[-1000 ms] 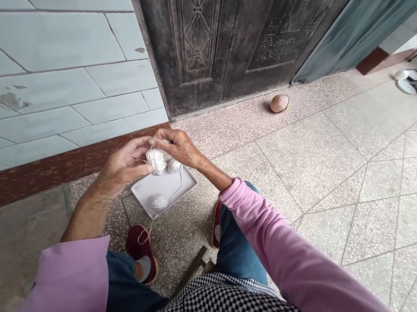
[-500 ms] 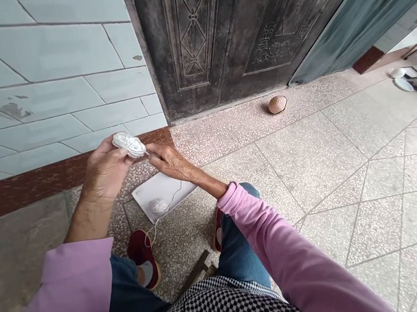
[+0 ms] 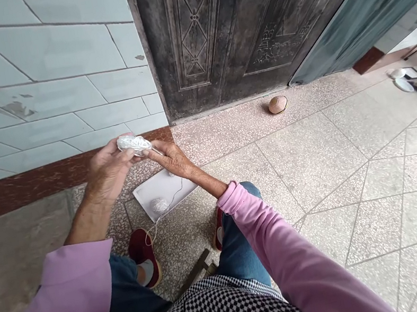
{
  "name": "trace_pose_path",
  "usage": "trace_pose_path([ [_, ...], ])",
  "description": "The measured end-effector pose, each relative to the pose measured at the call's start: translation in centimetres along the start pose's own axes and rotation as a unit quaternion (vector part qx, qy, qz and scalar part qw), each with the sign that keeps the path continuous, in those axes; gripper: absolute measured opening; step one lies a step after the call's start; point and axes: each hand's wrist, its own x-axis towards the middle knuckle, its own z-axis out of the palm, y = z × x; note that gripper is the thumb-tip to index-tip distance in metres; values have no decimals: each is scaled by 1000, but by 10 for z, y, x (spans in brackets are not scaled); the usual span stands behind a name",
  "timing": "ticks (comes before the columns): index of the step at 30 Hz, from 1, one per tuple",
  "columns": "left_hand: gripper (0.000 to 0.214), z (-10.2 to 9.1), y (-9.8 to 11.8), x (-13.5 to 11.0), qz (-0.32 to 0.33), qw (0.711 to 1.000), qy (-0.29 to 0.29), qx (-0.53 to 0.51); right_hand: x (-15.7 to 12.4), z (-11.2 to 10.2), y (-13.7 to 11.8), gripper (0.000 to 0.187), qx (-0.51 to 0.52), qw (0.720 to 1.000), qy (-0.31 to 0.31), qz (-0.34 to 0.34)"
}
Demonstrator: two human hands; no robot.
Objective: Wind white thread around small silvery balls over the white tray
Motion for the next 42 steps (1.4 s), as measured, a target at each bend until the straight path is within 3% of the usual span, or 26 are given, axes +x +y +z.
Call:
trace_pose_path([
  [5,54,7,-3,0,8,999,35,-28,-3,3,8,46,30,999,-14,-19],
  [9,45,5,-6,3,0,996,53,-72,-4,4,14,48,44,998,-28,-21],
  [14,41,3,-11,6,-22,991,86,-98,-2,9,15,41,-33,997,-60,-19],
  [18,43,6,-11,6,-20,992,107,-60,-7,15,6,39,-114,989,-97,-17],
  [21,46,8,-9,3,2,994,107,15,-11,8,-8,39,-117,989,-90,-28],
  [24,46,10,-6,-2,17,991,93,96,-8,-11,-19,44,-88,995,-21,-36],
  [28,44,11,-2,-8,-34,995,3,97,2,-35,-20,50,-43,997,41,-43],
  [31,43,12,-2,-8,-80,995,-46,26,5,-38,-14,54,-17,999,40,-24],
  [36,43,11,-7,-6,-117,991,-59,-39,6,-31,-7,57,-4,1000,19,13],
  [42,52,12,-6,0,-55,998,-6,-42,2,-17,-3,48,-35,999,-27,-13],
])
